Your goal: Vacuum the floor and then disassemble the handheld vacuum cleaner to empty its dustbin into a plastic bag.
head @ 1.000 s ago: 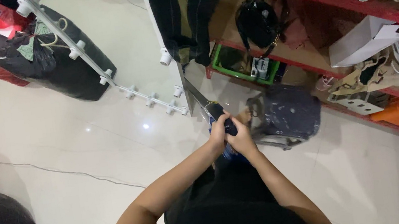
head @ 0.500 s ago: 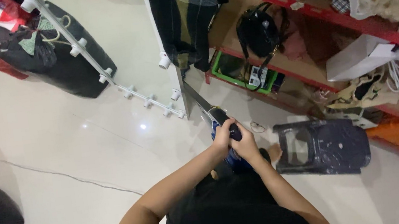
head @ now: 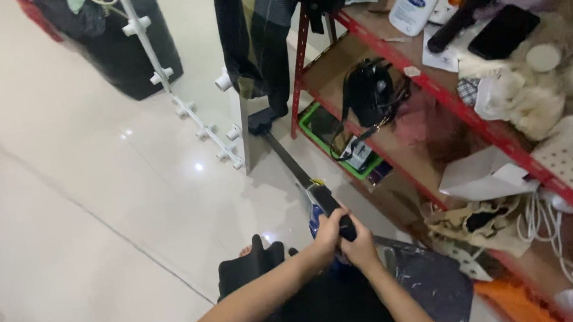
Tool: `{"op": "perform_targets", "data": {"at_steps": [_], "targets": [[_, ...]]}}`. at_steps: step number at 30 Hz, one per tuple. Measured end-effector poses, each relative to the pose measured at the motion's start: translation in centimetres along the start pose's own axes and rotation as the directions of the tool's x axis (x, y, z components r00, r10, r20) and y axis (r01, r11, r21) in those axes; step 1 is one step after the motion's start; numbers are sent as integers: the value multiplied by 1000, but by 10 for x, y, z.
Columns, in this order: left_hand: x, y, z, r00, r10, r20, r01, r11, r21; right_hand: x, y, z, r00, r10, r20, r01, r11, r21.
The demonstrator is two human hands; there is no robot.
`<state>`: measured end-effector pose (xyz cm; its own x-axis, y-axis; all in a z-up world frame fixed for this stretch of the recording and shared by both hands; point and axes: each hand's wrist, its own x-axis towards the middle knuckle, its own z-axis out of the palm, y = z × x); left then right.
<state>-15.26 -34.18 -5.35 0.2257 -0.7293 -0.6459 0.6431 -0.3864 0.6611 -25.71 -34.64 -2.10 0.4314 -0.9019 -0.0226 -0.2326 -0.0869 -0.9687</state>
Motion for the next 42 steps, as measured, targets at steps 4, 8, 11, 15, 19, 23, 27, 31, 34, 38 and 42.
{"op": "perform_targets", "data": {"at_steps": [4, 8, 11, 15, 19, 23, 27, 31, 34, 38, 42], "targets": [[-14, -29, 40, 999, -21, -43, 20, 999, -25, -14, -14, -48, 997, 29, 74, -26, 999, -33], [-39, -40, 62, 997, -51, -64, 50, 998, -30, -36, 4, -74, 998, -3, 57, 7, 997, -74], [-39, -53, 62, 996, -39, -82, 36, 999, -36, -43, 9, -76, 998, 7, 66, -4, 999, -47], [-18, -63, 53, 991, 77, -110, -86, 993, -77, -30, 25, -66, 990, -92, 103, 90, 996, 26], [0, -50, 32, 985, 136, -110, -149, 982, -116, -10, 9, -49, 976, 117, 182, -112, 993, -33], [24, -35, 15, 983, 153, -102, -165, 978, -126, 17, 24, -27, 978, -115, 174, 111, 993, 34], [71, -38, -2, 977, 159, -140, -174, 979, -106, 52, 60, -8, 975, -95, 202, 80, 994, 81], [115, -38, -15, 974, 155, -163, -176, 977, -123, 83, 86, 7, 978, -26, 208, 15, 998, 53], [144, -42, -26, 970, 113, -215, -142, 983, -121, 102, 108, 20, 978, -4, 207, -16, 996, 93], [178, -51, -43, 966, 113, -233, -148, 979, -138, 123, 128, 35, 967, 110, 230, -128, 989, 67], [211, -54, -60, 957, 140, -252, -163, 984, -73, 143, 146, 49, 932, 228, 281, -259, 963, 79]]}}
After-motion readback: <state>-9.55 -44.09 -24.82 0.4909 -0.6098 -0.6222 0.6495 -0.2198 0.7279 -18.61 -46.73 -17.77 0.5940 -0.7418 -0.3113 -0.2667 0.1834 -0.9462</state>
